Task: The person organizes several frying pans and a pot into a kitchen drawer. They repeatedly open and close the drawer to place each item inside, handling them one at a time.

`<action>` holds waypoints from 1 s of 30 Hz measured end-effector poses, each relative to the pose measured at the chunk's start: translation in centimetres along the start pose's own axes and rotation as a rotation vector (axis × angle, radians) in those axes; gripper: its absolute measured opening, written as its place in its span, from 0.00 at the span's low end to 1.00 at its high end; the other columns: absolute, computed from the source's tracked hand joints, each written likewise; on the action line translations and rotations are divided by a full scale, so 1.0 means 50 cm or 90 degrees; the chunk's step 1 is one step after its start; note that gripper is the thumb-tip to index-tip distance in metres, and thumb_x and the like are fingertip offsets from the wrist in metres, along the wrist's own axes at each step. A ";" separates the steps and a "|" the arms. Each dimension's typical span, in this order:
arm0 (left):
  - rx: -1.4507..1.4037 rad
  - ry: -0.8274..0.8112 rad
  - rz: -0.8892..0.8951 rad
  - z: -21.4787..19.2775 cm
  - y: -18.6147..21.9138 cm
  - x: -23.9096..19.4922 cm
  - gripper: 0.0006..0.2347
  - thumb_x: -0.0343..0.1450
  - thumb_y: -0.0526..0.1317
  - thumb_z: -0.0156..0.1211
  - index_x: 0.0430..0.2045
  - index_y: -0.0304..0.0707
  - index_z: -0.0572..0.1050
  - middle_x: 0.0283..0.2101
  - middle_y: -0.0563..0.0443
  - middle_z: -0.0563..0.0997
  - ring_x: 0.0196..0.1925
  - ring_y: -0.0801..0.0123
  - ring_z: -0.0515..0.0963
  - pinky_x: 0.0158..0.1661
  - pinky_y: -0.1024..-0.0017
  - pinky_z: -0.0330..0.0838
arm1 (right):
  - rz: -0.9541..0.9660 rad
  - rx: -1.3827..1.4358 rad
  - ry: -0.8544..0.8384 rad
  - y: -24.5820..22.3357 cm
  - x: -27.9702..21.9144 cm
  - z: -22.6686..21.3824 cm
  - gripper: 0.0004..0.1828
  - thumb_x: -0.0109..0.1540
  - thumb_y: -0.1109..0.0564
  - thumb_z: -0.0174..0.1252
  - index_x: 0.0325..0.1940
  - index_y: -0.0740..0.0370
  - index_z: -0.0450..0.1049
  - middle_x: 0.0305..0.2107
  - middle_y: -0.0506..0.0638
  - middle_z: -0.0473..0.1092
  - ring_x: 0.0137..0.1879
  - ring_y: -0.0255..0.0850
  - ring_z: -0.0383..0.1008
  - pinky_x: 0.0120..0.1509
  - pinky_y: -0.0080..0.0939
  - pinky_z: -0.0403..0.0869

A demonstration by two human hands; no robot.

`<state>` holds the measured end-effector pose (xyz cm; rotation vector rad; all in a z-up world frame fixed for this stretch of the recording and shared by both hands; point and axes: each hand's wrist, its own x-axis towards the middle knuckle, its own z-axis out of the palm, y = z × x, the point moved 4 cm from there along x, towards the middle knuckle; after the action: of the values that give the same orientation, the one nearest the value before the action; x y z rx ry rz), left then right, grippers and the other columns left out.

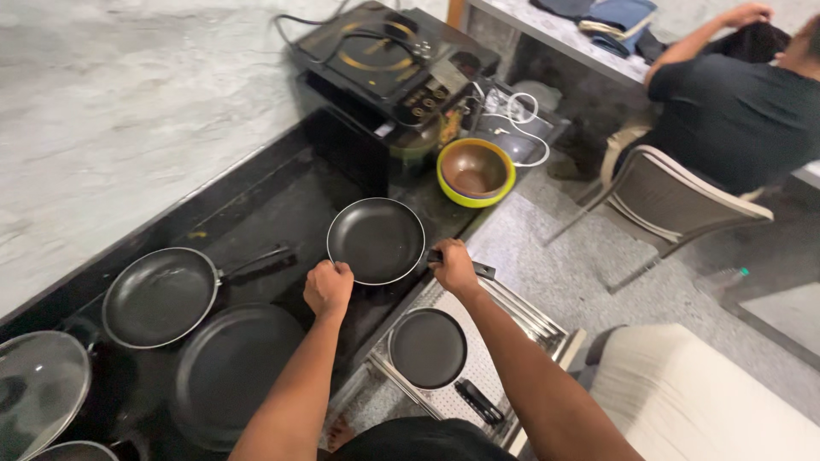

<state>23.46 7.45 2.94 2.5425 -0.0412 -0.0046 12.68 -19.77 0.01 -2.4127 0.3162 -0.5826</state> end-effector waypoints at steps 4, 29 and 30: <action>-0.007 -0.010 0.036 0.047 0.054 -0.034 0.13 0.70 0.43 0.58 0.18 0.33 0.78 0.27 0.38 0.83 0.34 0.44 0.84 0.37 0.51 0.78 | 0.061 -0.018 -0.011 0.049 -0.036 -0.057 0.12 0.50 0.68 0.62 0.37 0.69 0.78 0.36 0.63 0.75 0.49 0.61 0.71 0.56 0.55 0.72; 0.044 -0.106 0.181 0.293 0.279 -0.297 0.13 0.71 0.44 0.57 0.22 0.34 0.80 0.29 0.36 0.83 0.34 0.43 0.84 0.36 0.50 0.78 | 0.192 -0.034 0.058 0.304 -0.317 -0.329 0.15 0.49 0.65 0.67 0.39 0.68 0.77 0.38 0.64 0.75 0.50 0.61 0.72 0.57 0.55 0.71; 0.049 -0.103 0.180 0.299 0.279 -0.305 0.13 0.70 0.44 0.58 0.21 0.34 0.79 0.29 0.36 0.83 0.34 0.43 0.84 0.35 0.50 0.78 | 0.190 -0.032 0.059 0.313 -0.327 -0.331 0.15 0.49 0.66 0.66 0.40 0.69 0.77 0.38 0.64 0.75 0.51 0.61 0.72 0.58 0.55 0.71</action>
<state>7.62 -12.05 -1.63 2.5848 -0.4717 -0.0996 -10.80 -34.65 -3.56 -2.3294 0.7239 -0.5550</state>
